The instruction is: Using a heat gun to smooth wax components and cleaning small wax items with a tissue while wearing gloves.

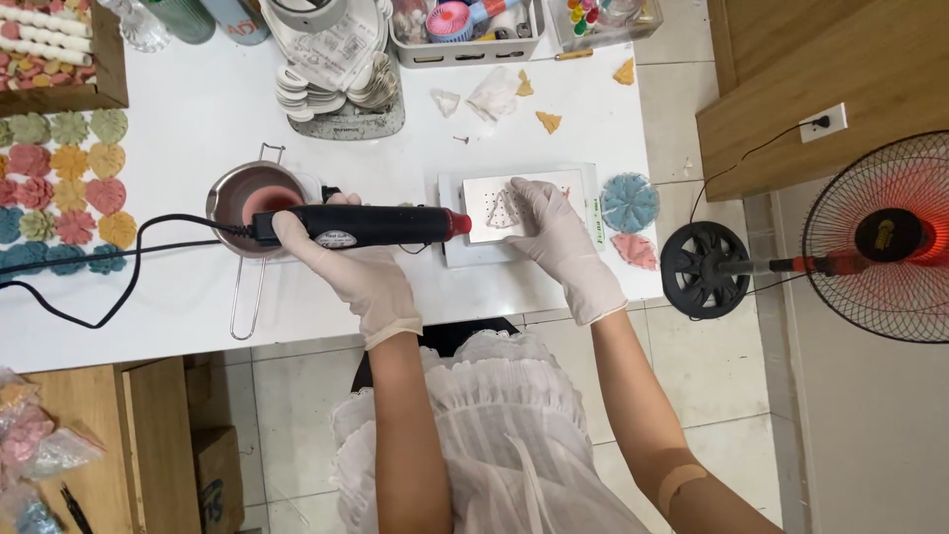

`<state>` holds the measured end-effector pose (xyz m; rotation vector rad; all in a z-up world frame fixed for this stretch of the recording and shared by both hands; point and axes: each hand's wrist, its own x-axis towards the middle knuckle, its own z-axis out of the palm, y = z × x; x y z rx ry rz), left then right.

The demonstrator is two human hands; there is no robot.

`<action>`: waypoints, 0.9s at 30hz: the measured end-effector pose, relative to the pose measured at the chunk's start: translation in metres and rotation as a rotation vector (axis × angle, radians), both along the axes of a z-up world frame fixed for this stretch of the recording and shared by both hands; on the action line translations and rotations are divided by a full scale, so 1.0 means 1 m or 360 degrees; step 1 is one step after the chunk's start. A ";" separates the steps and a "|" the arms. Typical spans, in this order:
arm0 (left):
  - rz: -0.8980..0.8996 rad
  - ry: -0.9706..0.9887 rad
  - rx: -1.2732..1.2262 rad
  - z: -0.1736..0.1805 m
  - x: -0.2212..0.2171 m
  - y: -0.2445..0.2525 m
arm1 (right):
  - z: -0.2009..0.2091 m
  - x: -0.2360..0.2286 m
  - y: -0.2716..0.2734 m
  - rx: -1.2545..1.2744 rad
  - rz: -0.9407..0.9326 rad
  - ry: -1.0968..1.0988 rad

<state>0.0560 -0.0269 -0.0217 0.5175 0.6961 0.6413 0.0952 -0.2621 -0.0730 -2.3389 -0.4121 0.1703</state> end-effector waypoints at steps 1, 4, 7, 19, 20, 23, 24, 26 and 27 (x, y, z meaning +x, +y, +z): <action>0.0005 0.0012 -0.0010 -0.001 -0.002 0.002 | 0.002 -0.001 -0.004 -0.0010 0.0005 0.0012; -0.0026 0.0050 -0.0086 -0.005 -0.006 0.007 | 0.010 -0.004 -0.017 0.0055 -0.0012 -0.0109; 0.0000 -0.0022 0.0025 -0.006 -0.012 0.016 | 0.020 -0.013 -0.032 0.0146 -0.0240 0.0078; 0.0136 -0.0131 0.0066 0.021 -0.025 0.037 | 0.015 0.139 -0.042 0.0048 -0.0181 -0.0030; 0.0155 -0.0101 0.0087 0.022 -0.025 0.038 | 0.004 0.159 -0.032 -0.0102 -0.0138 0.0092; 0.0186 -0.0065 0.0099 0.031 -0.022 0.041 | -0.061 0.219 -0.011 -0.0503 0.0108 -0.0005; 0.0196 -0.0055 0.0089 0.035 -0.019 0.042 | -0.086 0.241 -0.005 -0.0755 0.0308 -0.0221; 0.0237 0.0030 0.0064 0.038 -0.013 0.046 | -0.113 0.263 0.014 -0.0920 0.0400 -0.0341; 0.0277 0.0124 0.0039 0.039 -0.011 0.049 | -0.128 0.272 0.024 -0.1083 0.0494 -0.0452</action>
